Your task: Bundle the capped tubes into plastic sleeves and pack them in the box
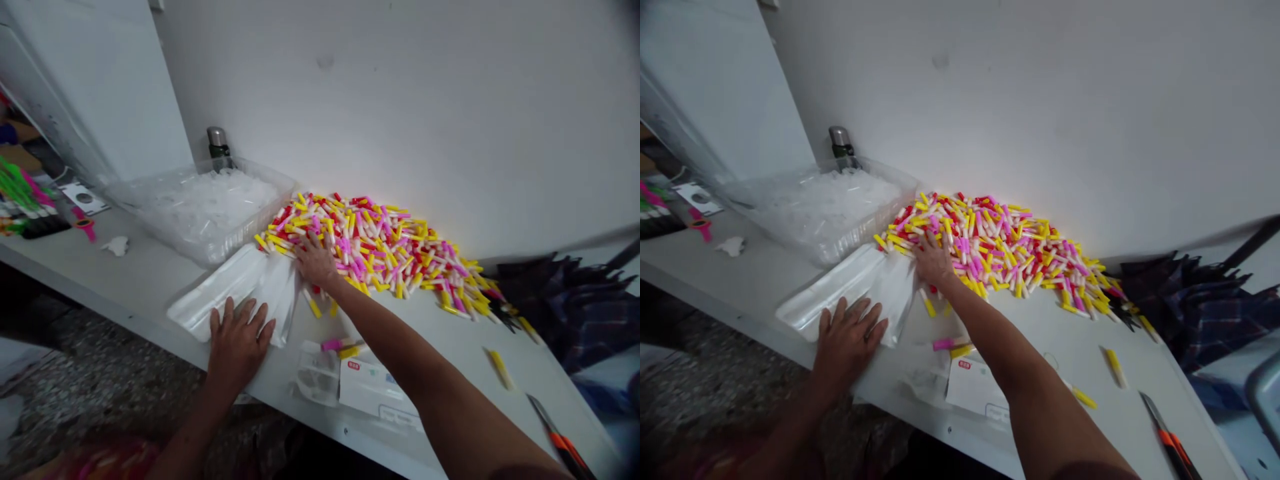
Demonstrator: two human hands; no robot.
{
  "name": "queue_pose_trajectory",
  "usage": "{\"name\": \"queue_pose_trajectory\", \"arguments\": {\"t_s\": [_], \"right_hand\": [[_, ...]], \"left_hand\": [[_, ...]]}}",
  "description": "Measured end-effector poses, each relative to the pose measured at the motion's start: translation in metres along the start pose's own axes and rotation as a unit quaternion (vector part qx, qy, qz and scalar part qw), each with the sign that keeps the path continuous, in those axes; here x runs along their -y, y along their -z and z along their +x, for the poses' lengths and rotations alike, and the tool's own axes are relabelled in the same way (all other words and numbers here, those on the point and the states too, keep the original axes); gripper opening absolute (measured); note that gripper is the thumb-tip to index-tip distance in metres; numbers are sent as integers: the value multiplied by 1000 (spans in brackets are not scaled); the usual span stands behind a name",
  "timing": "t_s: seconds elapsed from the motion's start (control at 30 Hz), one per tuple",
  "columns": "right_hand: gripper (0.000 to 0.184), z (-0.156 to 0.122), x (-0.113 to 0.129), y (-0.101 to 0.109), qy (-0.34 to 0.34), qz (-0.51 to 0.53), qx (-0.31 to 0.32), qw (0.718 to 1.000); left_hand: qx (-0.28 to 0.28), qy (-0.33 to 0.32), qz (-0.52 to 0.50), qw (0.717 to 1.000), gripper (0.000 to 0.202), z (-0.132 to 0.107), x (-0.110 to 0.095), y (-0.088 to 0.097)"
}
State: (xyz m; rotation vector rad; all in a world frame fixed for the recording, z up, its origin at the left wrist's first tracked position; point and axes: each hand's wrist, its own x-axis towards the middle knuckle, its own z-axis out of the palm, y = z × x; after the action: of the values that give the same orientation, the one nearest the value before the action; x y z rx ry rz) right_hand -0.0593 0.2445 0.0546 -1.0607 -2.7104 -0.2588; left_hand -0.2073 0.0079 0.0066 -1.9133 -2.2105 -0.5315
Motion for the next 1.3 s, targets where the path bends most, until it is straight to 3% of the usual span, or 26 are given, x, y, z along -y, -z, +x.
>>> {"name": "queue_pose_trajectory", "arguments": {"t_s": [0.47, 0.67, 0.77, 0.87, 0.9, 1.0, 1.07, 1.17, 1.3], "right_hand": [[35, -45, -110, 9, -32, -64, -58, 996], [36, -71, -151, 31, -68, -75, -31, 994], [33, -80, -146, 46, -143, -94, -28, 985], [37, -89, -105, 49, -161, -83, -81, 980], [37, -93, -86, 45, -120, -66, -89, 986], [38, -103, -29, 24, 111, 14, -36, 993], [34, -106, -10, 9, 150, 36, -13, 988], [28, -103, -22, -5, 81, 21, -7, 996], [28, -104, -79, -5, 77, 10, -3, 997]], "left_hand": [[1, -1, 1, 1000, 44, -1, 1, 0], [-6, -2, -8, 1000, 44, -2, 2, -1], [-5, -1, -15, 1000, 45, -2, 1, 0], [-1, -2, -20, 1000, 44, -2, 0, 2], [-2, -2, -21, 1000, 44, -1, 0, 3], [-8, 3, -26, 1000, 42, -1, 0, 4], [-5, 4, -30, 1000, 41, -1, 0, 4], [2, 0, -27, 1000, 41, 0, 1, 5], [9, -6, -3, 1000, 44, 1, 1, 6]]}}
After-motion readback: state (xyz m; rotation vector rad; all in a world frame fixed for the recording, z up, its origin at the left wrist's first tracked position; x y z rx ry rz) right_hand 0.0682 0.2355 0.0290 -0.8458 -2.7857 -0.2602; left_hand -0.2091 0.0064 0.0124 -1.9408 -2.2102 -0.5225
